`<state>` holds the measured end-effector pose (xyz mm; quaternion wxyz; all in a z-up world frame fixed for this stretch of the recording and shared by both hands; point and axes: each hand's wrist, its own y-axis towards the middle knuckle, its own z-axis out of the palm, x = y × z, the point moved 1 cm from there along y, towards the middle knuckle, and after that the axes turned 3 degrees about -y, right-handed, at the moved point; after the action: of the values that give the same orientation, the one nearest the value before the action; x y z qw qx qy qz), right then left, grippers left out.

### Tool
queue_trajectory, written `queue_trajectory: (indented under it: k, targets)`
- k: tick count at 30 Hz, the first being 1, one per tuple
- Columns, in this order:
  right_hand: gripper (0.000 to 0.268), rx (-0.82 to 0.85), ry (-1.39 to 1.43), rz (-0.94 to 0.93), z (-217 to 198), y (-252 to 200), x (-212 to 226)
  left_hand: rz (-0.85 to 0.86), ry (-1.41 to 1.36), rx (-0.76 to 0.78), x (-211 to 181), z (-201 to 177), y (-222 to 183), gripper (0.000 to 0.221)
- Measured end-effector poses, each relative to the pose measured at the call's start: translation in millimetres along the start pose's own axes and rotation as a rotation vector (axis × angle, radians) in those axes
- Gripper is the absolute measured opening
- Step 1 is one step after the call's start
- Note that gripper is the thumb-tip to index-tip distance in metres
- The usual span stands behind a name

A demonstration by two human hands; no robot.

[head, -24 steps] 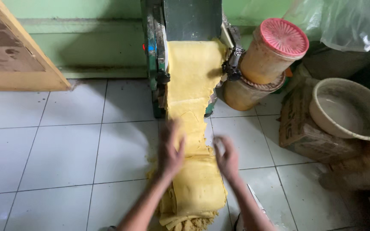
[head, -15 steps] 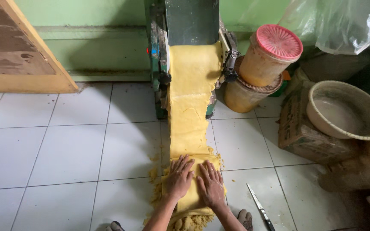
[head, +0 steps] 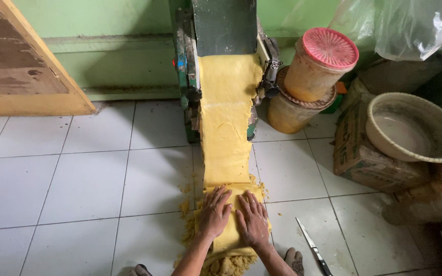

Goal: The person operates a dough sheeter, feeding a yellow dough sheet through the rollers and folding the output repeatedly. They adjust the machine with a hammer and continue folding the sheeted dough into a stack on the floor.

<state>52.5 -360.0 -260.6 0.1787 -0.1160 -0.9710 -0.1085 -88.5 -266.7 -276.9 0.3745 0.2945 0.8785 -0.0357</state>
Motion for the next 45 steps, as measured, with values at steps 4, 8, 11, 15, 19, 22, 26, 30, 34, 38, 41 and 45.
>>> queue_trajectory:
  k: [4, 8, 11, 15, 19, 22, 26, 30, 34, 38, 41, 45]
  targets:
    - [0.057, 0.021, -0.014, 0.001, -0.4, -0.2, 0.4, 0.000, 0.007, -0.001, 1.0, 2.7, -1.9, 0.047]
    - [0.058, 0.007, -0.004, -0.014, -0.7, 0.2, 0.0, 0.006, -0.001, -0.029, 0.7, 1.7, -1.9, 0.047]
    - [0.059, -0.016, -0.010, -0.048, 0.1, 3.6, -1.7, 0.026, -0.005, -0.059, 0.8, 0.9, 2.4, 0.050]
    - [0.057, -0.019, 0.007, -0.043, 3.3, -1.8, -3.6, 0.063, 0.016, -0.112, 0.6, 4.2, -1.5, 0.059]
    - [0.056, -0.018, 0.020, -0.039, -2.5, -0.7, 1.8, 0.049, 0.006, -0.118, -4.7, -2.5, -2.2, 0.055]
    - [0.057, -0.027, 0.033, -0.048, -8.5, 5.9, 3.9, 0.053, -0.022, -0.136, -9.2, -8.9, 3.7, 0.053]
    - [0.057, -0.030, 0.046, -0.039, -7.3, -4.7, 5.5, 0.041, -0.034, -0.135, -11.1, -9.6, -6.1, 0.053]
    - [0.057, -0.037, 0.028, -0.063, -8.5, 3.1, 3.8, 0.048, -0.036, -0.158, -12.6, -12.2, 0.5, 0.052]
    - [0.057, -0.051, 0.074, -0.045, -12.0, 0.8, 4.9, 0.041, -0.014, -0.150, -16.9, -15.2, -2.0, 0.051]
    - [0.056, -0.009, 0.125, -0.020, -5.6, 0.1, -1.0, 0.034, 0.001, -0.138, -19.0, -20.1, -3.0, 0.051]
    - [0.053, -0.037, 0.547, 0.178, 8.6, -4.7, -31.6, 0.032, -0.017, -0.102, -18.5, -19.4, -1.0, 0.053]
    - [0.059, -0.255, 0.703, 0.483, 46.0, -14.8, -105.2, -0.104, -0.461, -0.019, 4.3, -16.7, -9.6, 0.055]
